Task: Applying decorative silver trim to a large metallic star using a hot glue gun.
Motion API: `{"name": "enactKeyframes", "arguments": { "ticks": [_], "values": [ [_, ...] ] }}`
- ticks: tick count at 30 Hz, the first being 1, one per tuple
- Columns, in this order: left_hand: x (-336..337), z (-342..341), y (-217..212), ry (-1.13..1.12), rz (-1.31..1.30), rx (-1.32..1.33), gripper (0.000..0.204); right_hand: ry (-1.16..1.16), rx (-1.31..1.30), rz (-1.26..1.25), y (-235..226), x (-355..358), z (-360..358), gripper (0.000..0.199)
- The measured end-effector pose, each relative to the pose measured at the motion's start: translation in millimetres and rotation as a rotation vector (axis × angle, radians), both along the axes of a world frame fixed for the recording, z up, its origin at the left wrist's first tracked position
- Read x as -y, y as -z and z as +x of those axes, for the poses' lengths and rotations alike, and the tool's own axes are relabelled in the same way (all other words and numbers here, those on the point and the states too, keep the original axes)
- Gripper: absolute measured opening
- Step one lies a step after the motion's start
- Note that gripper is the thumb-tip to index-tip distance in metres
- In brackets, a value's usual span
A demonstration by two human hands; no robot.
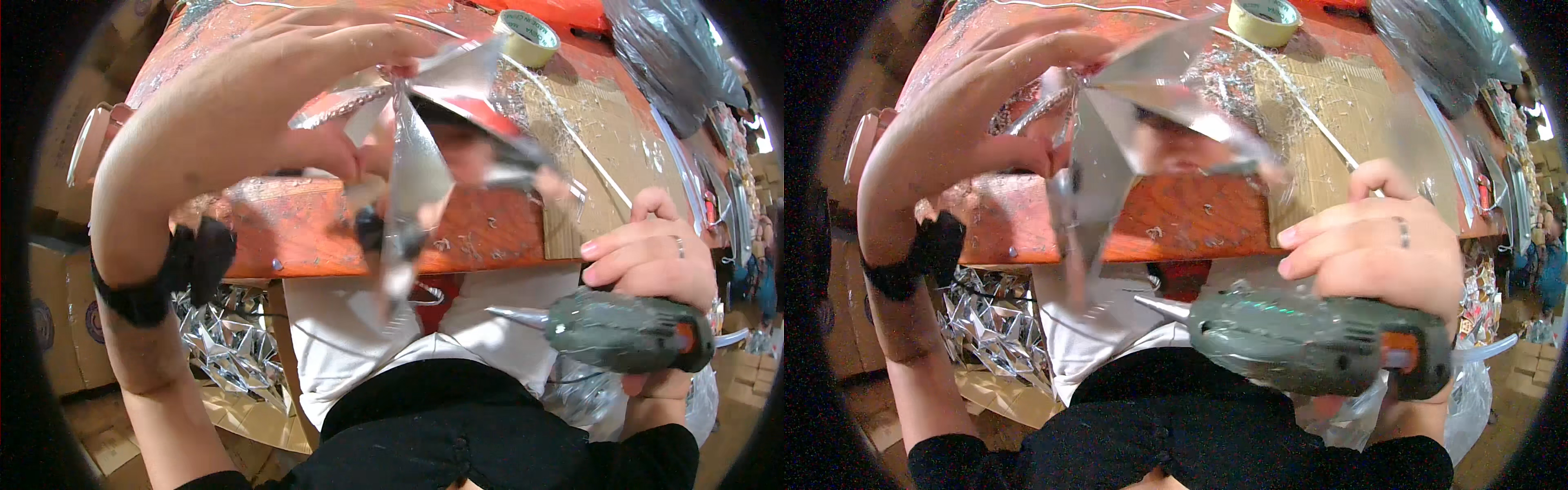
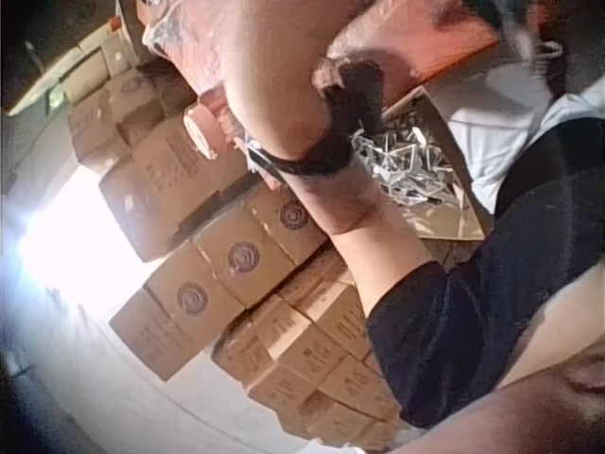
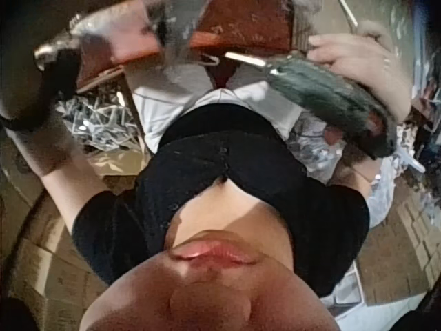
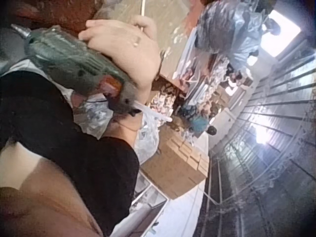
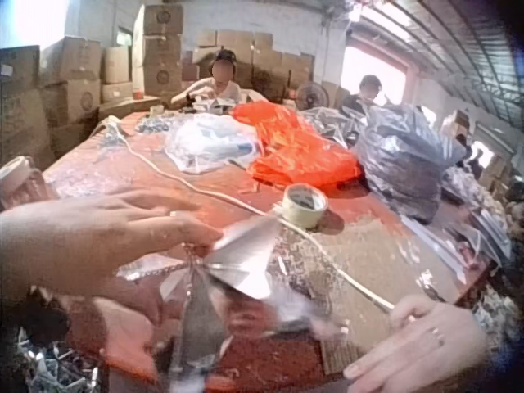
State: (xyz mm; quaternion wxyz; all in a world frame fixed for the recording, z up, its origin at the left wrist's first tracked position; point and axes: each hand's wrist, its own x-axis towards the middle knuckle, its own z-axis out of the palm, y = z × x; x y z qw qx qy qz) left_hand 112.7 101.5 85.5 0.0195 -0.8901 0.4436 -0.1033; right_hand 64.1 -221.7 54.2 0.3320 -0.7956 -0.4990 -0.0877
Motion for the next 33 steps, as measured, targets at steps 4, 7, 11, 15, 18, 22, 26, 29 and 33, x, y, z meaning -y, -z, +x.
{"name": "enactKeyframes", "arguments": {
  "ticks": [4, 7, 11, 15, 18, 22, 26, 29, 33],
  "values": [
    [-5.7, -9.2, -7.2, -0.041, -0.007, 0.112, 0.080, 0.046, -0.092, 0.100, -8.9, 0.8, -0.4, 0.021],
    [-12.3, -16.1, -10.0, -0.044, -0.168, 0.017, 0.080, 0.016, 0.017, -0.062, -10.4, 4.9, 16.2, 0.058],
    [15.5, -33.9, -7.7, -0.382, -0.228, -0.416, 0.096, 0.188, 0.034, -0.155, -18.6, -1.4, 20.6, 0.077],
    [22.4, -37.1, 6.7, -0.379, -0.240, -0.271, 0.096, 0.305, -0.144, -0.168, -18.0, -12.9, 36.0, 0.082],
    [20.3, -36.8, 11.3, -0.398, -0.341, -0.303, 0.096, 0.242, 0.089, -0.250, -15.3, -24.2, 52.2, 0.084],
    [19.7, -41.0, 5.8, -0.464, -0.300, -0.361, 0.095, 0.225, 0.121, -0.222, -10.1, -33.3, 61.9, 0.078],
    [18.2, -39.3, 8.7, -0.456, -0.286, -0.341, 0.093, 0.214, 0.142, -0.255, -9.6, -30.7, 65.8, 0.076],
    [16.4, -41.1, 9.6, -0.439, -0.286, -0.315, 0.092, 0.204, 0.197, -0.269, -10.3, -30.3, 64.0, 0.077],
    [16.4, -42.2, 10.1, -0.463, -0.273, -0.307, 0.092, 0.207, 0.252, -0.245, -11.3, -25.6, 58.2, 0.079]
  ]
}}
